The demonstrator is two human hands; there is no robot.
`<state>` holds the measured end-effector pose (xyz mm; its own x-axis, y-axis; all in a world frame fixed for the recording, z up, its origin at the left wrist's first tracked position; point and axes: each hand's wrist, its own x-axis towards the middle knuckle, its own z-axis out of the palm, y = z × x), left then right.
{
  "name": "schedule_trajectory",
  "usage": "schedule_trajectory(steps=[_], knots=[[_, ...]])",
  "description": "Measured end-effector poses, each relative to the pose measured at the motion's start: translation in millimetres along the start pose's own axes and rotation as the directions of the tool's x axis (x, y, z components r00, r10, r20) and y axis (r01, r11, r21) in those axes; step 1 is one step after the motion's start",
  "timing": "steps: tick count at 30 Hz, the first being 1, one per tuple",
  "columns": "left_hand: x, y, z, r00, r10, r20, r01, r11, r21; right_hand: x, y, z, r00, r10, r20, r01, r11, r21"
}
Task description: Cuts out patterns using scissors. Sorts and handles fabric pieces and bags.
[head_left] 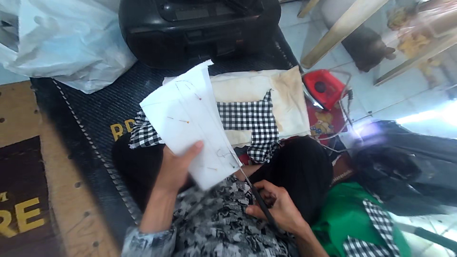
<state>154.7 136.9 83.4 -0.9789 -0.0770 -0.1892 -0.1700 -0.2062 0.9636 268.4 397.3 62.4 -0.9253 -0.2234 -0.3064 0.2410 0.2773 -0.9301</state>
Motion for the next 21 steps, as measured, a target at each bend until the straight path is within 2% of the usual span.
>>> schedule_trajectory(steps=[8, 21], knots=[[1.4, -0.3, -0.1, 0.999, -0.036, 0.007, 0.036, 0.999, 0.000, -1.0, 1.4, 2.9, 1.000, 0.017, 0.004, -0.017, 1.000, 0.007], [-0.7, -0.6, 2.1, 0.998, -0.014, 0.058, 0.014, 1.000, -0.003, 4.0, 0.8, 3.0, 1.000, 0.015, 0.022, -0.016, 0.998, 0.060]])
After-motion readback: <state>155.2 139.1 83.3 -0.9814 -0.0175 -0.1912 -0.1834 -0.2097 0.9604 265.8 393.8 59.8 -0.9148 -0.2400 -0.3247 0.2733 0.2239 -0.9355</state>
